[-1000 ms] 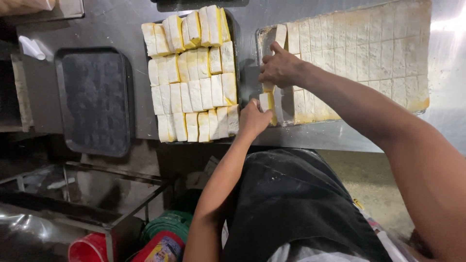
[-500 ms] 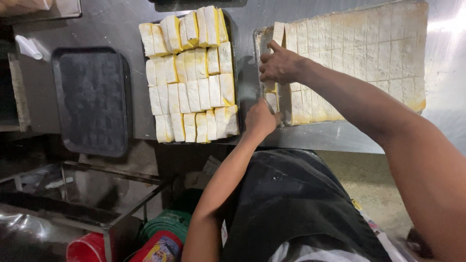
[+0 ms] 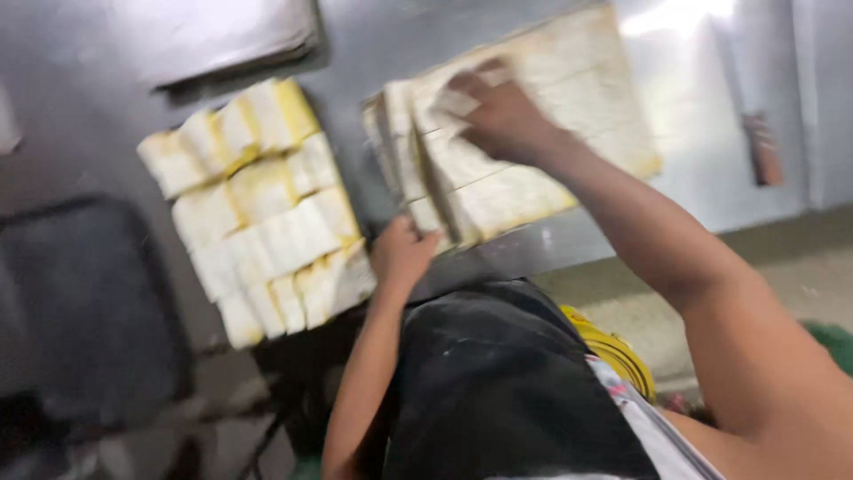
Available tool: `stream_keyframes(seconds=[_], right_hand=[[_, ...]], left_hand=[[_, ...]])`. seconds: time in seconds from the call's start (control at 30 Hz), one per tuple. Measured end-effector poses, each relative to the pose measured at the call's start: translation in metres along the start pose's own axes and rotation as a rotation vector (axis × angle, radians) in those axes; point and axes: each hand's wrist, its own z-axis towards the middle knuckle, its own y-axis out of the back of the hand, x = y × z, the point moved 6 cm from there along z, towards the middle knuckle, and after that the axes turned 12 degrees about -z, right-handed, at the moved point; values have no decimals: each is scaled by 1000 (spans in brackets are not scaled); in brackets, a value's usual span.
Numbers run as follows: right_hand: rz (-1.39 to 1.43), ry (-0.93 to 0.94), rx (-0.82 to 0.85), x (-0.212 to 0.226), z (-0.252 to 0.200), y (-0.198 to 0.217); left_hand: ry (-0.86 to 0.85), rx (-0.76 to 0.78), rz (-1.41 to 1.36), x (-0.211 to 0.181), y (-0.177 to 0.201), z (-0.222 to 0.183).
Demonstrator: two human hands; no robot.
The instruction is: Slicing large sheets of bread dough into smaller rectangles and arranging them on a tray.
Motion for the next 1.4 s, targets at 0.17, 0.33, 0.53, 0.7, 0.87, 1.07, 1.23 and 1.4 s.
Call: stream_keyframes(seconds=[0.17, 0.33, 0.53, 0.7, 0.87, 1.07, 1.23, 1.4], right_hand=[[-147, -1023, 145, -193, -281, 21], [-175, -1416, 692, -193, -400, 40], [118, -1227, 436, -158, -450, 17], [815, -1356, 135, -4, -231, 98], [1354, -1177, -53, 103, -120, 45], [1247, -1103, -134, 138, -86, 18], [376, -1463, 69, 79, -195, 21], [-134, -1500, -88, 3, -262, 39]], left_hand=[[-181, -145, -75, 28, 28, 6], [-135, -127, -176, 20, 25, 20], [-372, 176, -151, -74, -12, 9], [-588, 379, -226, -110, -59, 6], [-461, 705, -446, -120, -44, -5], [-554, 549, -273, -86, 22, 15], [-760, 469, 149, -91, 26, 17], [-1017, 539, 283, -112, -39, 16]])
